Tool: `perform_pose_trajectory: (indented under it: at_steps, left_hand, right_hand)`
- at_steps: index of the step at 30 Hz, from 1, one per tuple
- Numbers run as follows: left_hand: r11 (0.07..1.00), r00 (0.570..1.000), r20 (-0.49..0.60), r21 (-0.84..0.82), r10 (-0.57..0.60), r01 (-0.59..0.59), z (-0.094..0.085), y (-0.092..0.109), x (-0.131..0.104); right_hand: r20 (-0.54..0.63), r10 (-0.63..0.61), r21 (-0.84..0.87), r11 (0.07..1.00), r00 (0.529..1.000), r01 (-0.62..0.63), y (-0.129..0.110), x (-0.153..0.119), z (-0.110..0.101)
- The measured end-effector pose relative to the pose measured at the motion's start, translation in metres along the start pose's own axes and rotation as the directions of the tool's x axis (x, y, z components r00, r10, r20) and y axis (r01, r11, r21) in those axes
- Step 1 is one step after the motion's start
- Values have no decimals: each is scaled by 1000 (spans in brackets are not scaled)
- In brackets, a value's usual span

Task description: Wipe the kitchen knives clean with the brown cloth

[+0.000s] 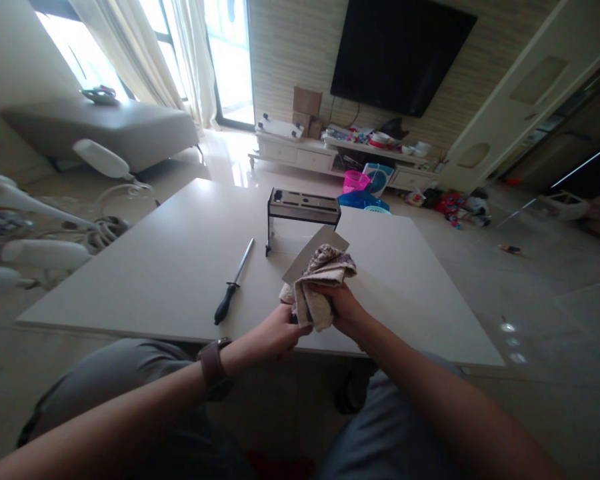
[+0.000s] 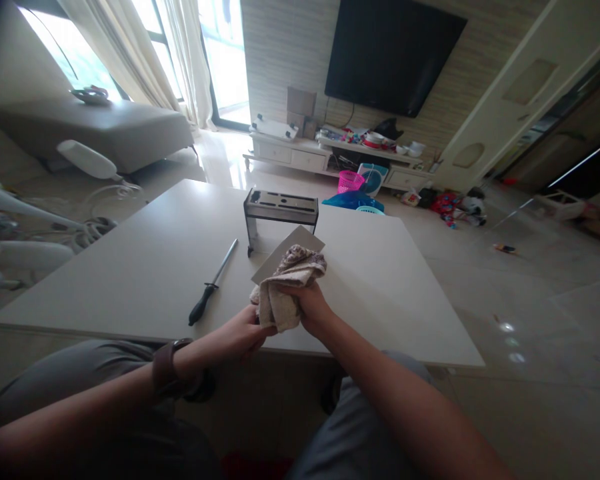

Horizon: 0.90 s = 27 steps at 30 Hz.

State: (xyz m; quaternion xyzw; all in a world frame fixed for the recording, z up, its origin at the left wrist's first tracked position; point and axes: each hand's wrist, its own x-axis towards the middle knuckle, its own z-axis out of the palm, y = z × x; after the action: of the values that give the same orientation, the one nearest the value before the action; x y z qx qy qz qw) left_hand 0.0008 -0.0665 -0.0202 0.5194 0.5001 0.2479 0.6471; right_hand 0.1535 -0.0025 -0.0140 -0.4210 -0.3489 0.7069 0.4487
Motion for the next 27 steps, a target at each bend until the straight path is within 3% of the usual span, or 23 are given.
perform_pose_trajectory:
  at_steps: [14, 22, 27]
  left_hand:
    - [1000, 1000, 11, 3, -21, 21, 0, -1, 5]
    - [998, 998, -20, 7, -56, 56, 3, 9, -1]
    - [999, 999, -20, -16, -40, 40, 2, 2, 2]
  right_hand:
    - [-26, 14, 27, 1000, 1000, -13, 0, 0, 0]
    - [-4, 19, 25, 1000, 1000, -19, 1, -1, -1]
    - [-8, 9, 16, 1000, 1000, -9, 1, -1, -1]
